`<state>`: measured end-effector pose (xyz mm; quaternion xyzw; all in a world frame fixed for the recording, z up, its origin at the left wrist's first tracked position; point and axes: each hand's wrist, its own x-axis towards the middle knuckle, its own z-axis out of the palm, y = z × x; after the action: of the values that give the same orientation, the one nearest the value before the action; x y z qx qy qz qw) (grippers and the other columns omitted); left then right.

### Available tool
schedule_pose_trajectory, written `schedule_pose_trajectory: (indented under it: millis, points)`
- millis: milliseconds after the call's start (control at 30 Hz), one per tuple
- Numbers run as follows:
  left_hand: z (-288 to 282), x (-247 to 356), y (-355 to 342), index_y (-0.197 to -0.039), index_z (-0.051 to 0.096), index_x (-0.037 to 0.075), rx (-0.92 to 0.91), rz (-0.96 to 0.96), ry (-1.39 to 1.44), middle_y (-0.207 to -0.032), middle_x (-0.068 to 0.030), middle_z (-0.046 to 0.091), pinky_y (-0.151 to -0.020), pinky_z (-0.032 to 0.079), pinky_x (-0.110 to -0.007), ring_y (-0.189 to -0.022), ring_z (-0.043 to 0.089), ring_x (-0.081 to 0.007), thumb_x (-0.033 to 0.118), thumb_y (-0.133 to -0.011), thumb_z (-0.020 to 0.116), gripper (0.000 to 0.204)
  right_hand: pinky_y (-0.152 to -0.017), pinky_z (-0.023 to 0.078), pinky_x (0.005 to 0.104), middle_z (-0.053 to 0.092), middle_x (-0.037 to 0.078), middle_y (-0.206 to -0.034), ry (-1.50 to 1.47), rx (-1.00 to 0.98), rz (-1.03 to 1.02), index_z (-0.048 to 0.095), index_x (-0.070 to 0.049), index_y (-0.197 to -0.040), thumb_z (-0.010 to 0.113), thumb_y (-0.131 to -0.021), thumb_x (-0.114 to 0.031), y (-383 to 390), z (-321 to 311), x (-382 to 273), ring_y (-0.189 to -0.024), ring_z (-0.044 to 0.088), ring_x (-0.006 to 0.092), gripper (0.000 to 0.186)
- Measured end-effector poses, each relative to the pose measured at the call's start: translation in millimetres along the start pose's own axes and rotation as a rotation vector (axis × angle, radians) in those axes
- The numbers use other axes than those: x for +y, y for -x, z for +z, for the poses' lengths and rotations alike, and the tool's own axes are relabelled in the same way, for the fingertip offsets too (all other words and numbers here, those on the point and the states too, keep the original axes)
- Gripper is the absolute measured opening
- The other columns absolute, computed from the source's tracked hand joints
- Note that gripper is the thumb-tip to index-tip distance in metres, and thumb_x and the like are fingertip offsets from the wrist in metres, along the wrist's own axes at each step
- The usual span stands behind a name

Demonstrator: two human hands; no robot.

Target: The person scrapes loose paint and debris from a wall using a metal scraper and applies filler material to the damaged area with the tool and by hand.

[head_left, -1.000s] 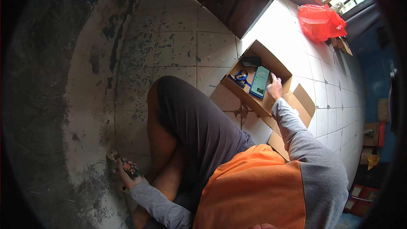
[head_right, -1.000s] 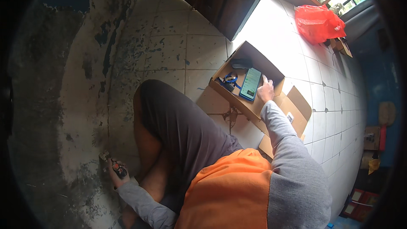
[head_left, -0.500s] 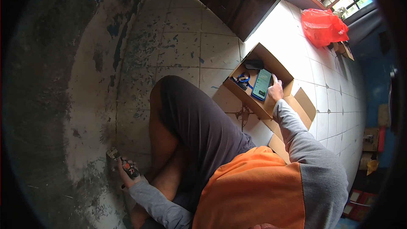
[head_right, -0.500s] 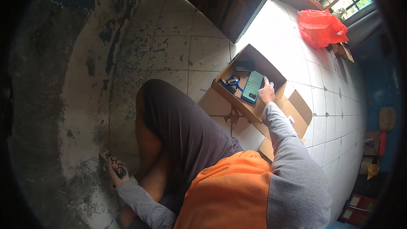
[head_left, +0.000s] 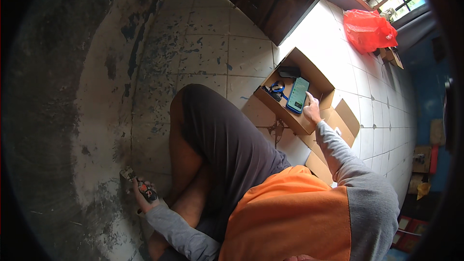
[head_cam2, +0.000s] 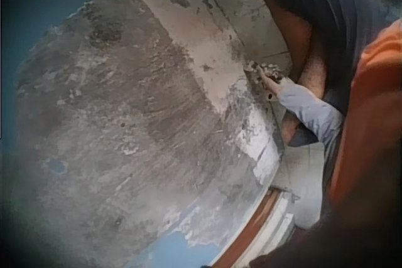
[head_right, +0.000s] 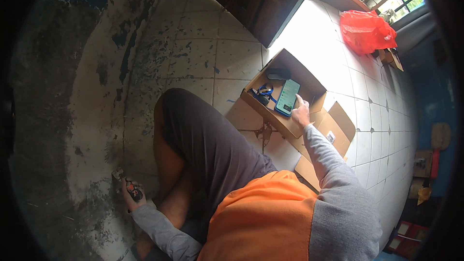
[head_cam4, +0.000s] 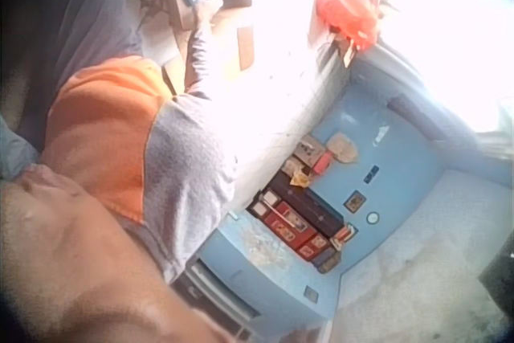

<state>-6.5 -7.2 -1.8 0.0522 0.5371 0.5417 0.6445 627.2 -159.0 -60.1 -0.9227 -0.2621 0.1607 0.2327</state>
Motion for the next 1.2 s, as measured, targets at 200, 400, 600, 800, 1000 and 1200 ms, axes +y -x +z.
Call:
schedule_pose_trajectory:
  millis: [200,400,600,800,1000,1200]
  points:
    - [2,-1,0,-0.088,0.054,0.016,0.012,0.012,-0.001,-0.077,0.0038,0.057,-0.056,0.042,-0.027,-0.062,0.053,-0.0095,0.028,-0.091,0.06,0.014,-0.106,0.034,0.037,0.041,0.023,-0.129,0.038,0.044,-0.061,0.048,-0.014,-0.133,0.044,-0.068,0.003,11,1,3,-0.123,0.042,0.0368,0.067]
    - [2,-1,0,-0.088,0.053,0.017,0.007,0.01,-0.007,-0.079,0.0049,0.058,-0.057,0.042,-0.027,-0.062,0.054,-0.0084,0.029,-0.093,0.057,0.014,-0.108,0.03,0.0349,0.041,0.023,-0.129,-0.007,0.047,-0.086,0.051,-0.014,-0.13,0.041,-0.064,0.009,25,2,0,-0.126,0.038,0.0358,0.071]
    - [-1,-1,-1,-0.09,0.053,0.017,-0.014,0.019,0.006,-0.081,0.0052,0.058,-0.058,0.043,-0.027,-0.064,0.055,-0.0086,0.029,-0.093,0.057,0.013,-0.105,0.034,0.0363,0.041,0.021,-0.129,-0.021,0.097,-0.051,0.053,-0.015,-0.129,0.042,-0.067,0.006,22,0,-1,-0.124,0.041,0.0356,0.066]
    - [-1,0,-2,-0.092,0.054,0.017,0.0,0.017,-0.003,-0.081,0.005,0.059,-0.057,0.044,-0.028,-0.065,0.056,-0.0089,0.029,-0.092,0.059,0.013,-0.101,0.038,0.0363,0.045,0.02,-0.122,-0.111,0.303,-0.11,0.051,-0.008,-0.127,0.041,-0.069,0.005,5,-8,-9,-0.112,0.047,0.0315,0.061]
    - [-13,-5,-10,-0.088,0.058,0.016,0.032,0.046,-0.025,-0.077,0.0029,0.059,-0.054,0.044,-0.028,-0.063,0.055,-0.0111,0.03,-0.088,0.063,0.015,-0.079,0.042,0.0329,0.06,0.009,-0.098,-0.365,0.568,-0.54,0.061,-0.007,-0.105,0.055,-0.087,-0.008,22,-36,-137,-0.086,0.052,0.0225,0.02]
    - [-10,-20,-22,-0.095,0.061,0.012,0.151,0.097,-0.116,-0.083,-0.0018,0.06,-0.059,0.046,-0.03,-0.069,0.055,-0.0134,0.031,-0.088,0.063,0.021,-0.076,0.04,0.0399,0.057,0.01,-0.081,-0.485,0.304,-1.153,0.059,-0.007,-0.074,0.076,-0.065,-0.007,85,-10,-286,-0.08,0.053,0.0307,0.019]
